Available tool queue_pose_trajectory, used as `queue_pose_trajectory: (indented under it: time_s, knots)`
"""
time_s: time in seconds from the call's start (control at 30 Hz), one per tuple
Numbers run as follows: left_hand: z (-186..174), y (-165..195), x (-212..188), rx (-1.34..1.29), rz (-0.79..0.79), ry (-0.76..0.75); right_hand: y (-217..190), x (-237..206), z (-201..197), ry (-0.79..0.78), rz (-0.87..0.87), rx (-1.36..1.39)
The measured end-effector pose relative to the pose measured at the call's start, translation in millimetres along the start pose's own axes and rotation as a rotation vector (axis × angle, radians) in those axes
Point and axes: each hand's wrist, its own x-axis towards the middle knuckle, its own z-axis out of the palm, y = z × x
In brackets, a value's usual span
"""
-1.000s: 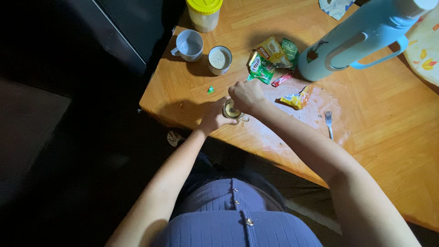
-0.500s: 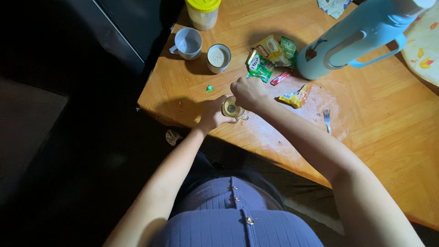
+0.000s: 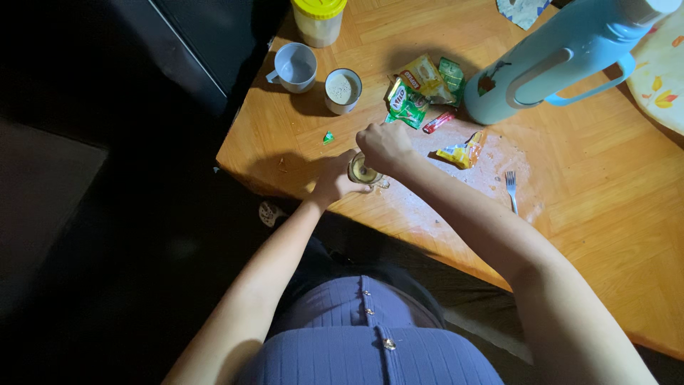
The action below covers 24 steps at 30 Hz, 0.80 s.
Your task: The person opens drink mix sachets and pours the powder into cups on a wooden table, then pours hot water from a blue thermos flask into the cups and stirs the drinks with a spoon. They then gather the empty wrappers and carry the trash away to discard it.
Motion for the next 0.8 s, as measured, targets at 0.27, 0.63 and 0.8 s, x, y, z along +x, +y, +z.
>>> queue_pose_trajectory:
  time_s: [0.27, 0.63, 0.8]
  knots:
    - [0.8, -0.9, 1.4, -0.089, 0.008, -0.020, 0.4, 4.1, 10.8, -0.003, -0.011, 0.002]
    - [3.2, -9.5, 4.9, -0.059, 0.001, -0.022, -3.9, -0.6, 9.0, 0.016, -0.028, -0.020]
    - [4.0, -11.6, 5.9, 0.013, -0.008, -0.022, 0.6, -0.2, 19.4, 0.005, -0.003, 0.003]
